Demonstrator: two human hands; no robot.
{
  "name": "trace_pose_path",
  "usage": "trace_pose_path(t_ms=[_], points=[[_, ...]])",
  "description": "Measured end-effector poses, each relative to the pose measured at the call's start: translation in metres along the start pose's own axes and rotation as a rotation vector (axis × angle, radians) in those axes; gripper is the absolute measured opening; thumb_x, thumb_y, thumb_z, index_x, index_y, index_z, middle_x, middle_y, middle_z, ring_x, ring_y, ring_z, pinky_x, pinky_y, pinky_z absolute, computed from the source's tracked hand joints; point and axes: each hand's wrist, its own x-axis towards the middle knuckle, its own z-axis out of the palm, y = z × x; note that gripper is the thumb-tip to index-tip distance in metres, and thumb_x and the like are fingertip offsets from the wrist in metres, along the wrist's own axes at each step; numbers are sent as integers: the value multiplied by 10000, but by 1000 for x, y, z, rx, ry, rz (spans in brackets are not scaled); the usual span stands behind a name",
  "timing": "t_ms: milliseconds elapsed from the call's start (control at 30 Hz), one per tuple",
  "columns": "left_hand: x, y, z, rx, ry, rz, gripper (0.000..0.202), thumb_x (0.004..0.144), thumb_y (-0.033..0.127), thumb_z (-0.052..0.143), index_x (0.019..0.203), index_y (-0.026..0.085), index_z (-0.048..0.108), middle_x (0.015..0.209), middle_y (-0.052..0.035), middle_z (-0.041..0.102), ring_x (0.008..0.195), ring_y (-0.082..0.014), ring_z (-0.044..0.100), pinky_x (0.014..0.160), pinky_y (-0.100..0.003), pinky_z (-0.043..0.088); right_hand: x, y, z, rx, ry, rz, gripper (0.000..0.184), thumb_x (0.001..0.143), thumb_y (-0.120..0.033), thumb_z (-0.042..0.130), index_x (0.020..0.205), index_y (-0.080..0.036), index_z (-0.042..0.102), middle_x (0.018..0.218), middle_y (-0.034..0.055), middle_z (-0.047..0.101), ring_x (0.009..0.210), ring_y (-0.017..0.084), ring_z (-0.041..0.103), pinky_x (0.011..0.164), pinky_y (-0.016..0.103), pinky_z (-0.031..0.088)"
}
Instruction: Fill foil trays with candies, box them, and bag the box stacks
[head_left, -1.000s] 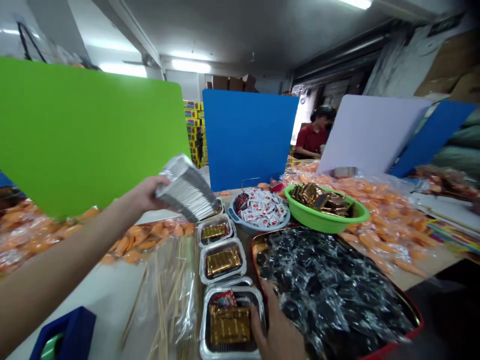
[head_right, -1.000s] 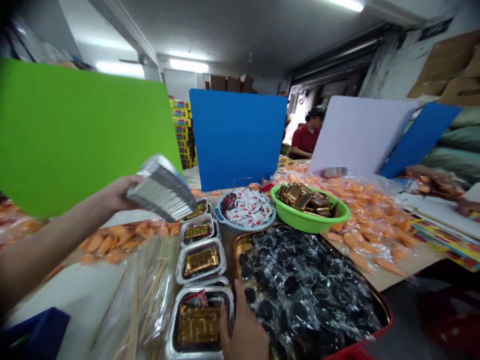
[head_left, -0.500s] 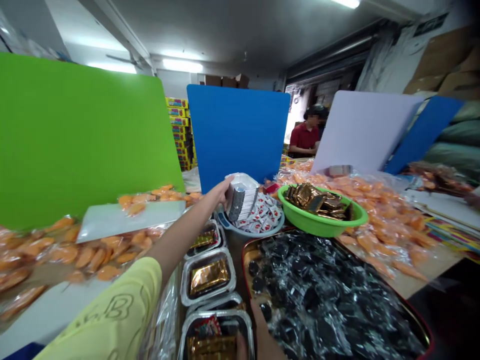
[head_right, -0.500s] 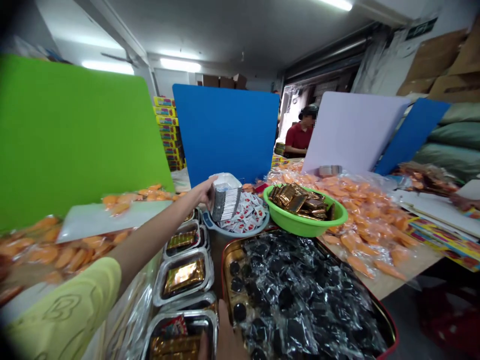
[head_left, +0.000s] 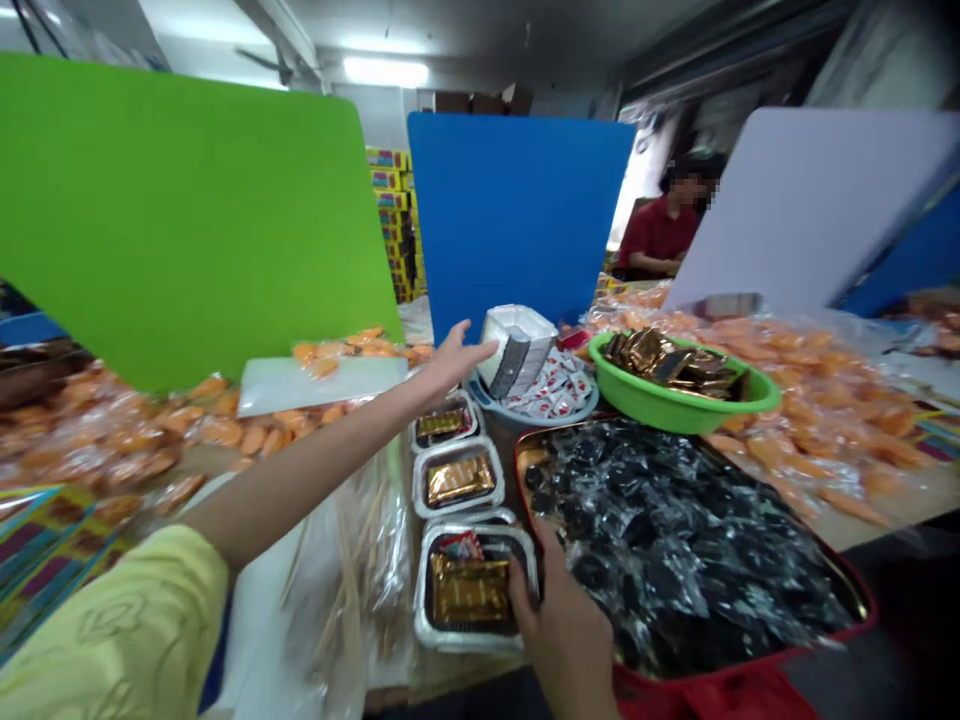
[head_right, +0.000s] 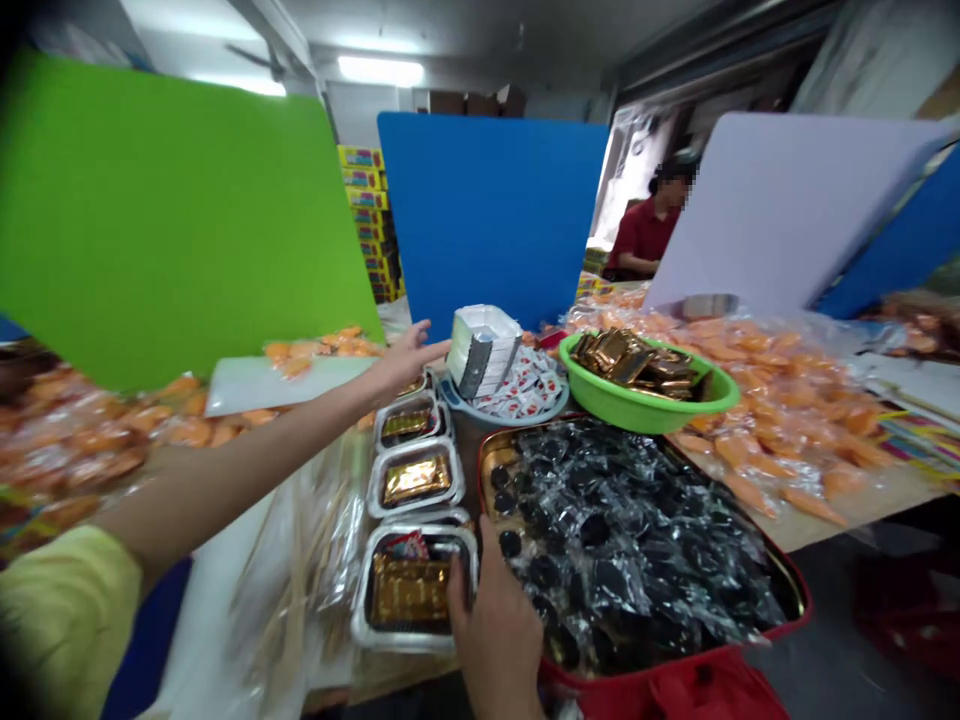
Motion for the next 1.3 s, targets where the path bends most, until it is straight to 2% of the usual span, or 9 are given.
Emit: trace_pose_path(t_ms=[67,167,233,333,467,667,867,1000,1300], points=[[-56,9,-22,302,-90,296,657,819,455,566,1379,209,327,1467,-95,323,1346,-287,280,1094,-444,241,3,-2,-3,3,-32,30,439,919,-399,364,1283,-176,462,932,71,720,642,204,686,524,264,474],[-142,10,-38,745,-419,605,554,821,487,551,1320,283,422,1457,-47,359,1375,-259,229,1134,-475,123,11,-3,-6,40,-87,48,435,903,-411,391,1278,-202,461,948,58,716,609,196,678,478,259,430],[-187,-4,-32,957,-583,575,767,741,580,597,1390,278,321,1487,-77,307,1392,-299,167,1128,-535,34,19,-3,-9,86,-137,47,436,903,-410,384,1287,-214,449,936,52,714,618,193,676,485,261,417],[-220,-38,-11,1129,-622,499,982,651,588,675,1435,206,223,1513,-127,220,1398,-354,87,1105,-586,46,29,-3,-12,146,-189,63,446,901,-408,369,1294,-206,433,872,45,713,659,202,678,517,268,406],[-219,-73,11,1204,-497,471,772,823,556,492,1433,167,224,1517,-124,209,1401,-326,104,1100,-566,108,40,-4,-11,231,-221,99,447,890,-458,357,1248,-211,461,818,26,696,704,219,669,548,278,392],[-203,-80,18,1197,-428,483,726,851,576,405,1421,149,263,1491,-128,284,1396,-312,142,1098,-543,128,51,-1,-12,358,-50,106,501,896,-521,310,1188,-160,498,829,52,649,717,200,619,605,294,412],[-205,-78,21,1160,-410,471,811,833,607,400,1445,124,179,1518,-137,203,1404,-322,72,1097,-563,92,16,21,-11,192,277,-402,458,851,-461,506,1208,-176,481,1144,124,590,1086,239,506,905,381,343],[-209,-72,24,1143,-453,508,878,774,615,488,1444,137,182,1516,-126,216,1402,-342,39,1095,-592,42,-6,27,-3,19,240,-574,449,835,-317,561,1266,-246,460,1270,88,555,1225,229,415,1002,395,231],[-217,-68,26,1145,-434,538,911,743,554,567,1448,150,154,1537,-112,135,1403,-339,-34,1084,-613,-45,-5,25,-1,22,138,-529,524,822,-224,506,1335,-251,400,1346,72,505,1281,212,360,1058,409,150]])
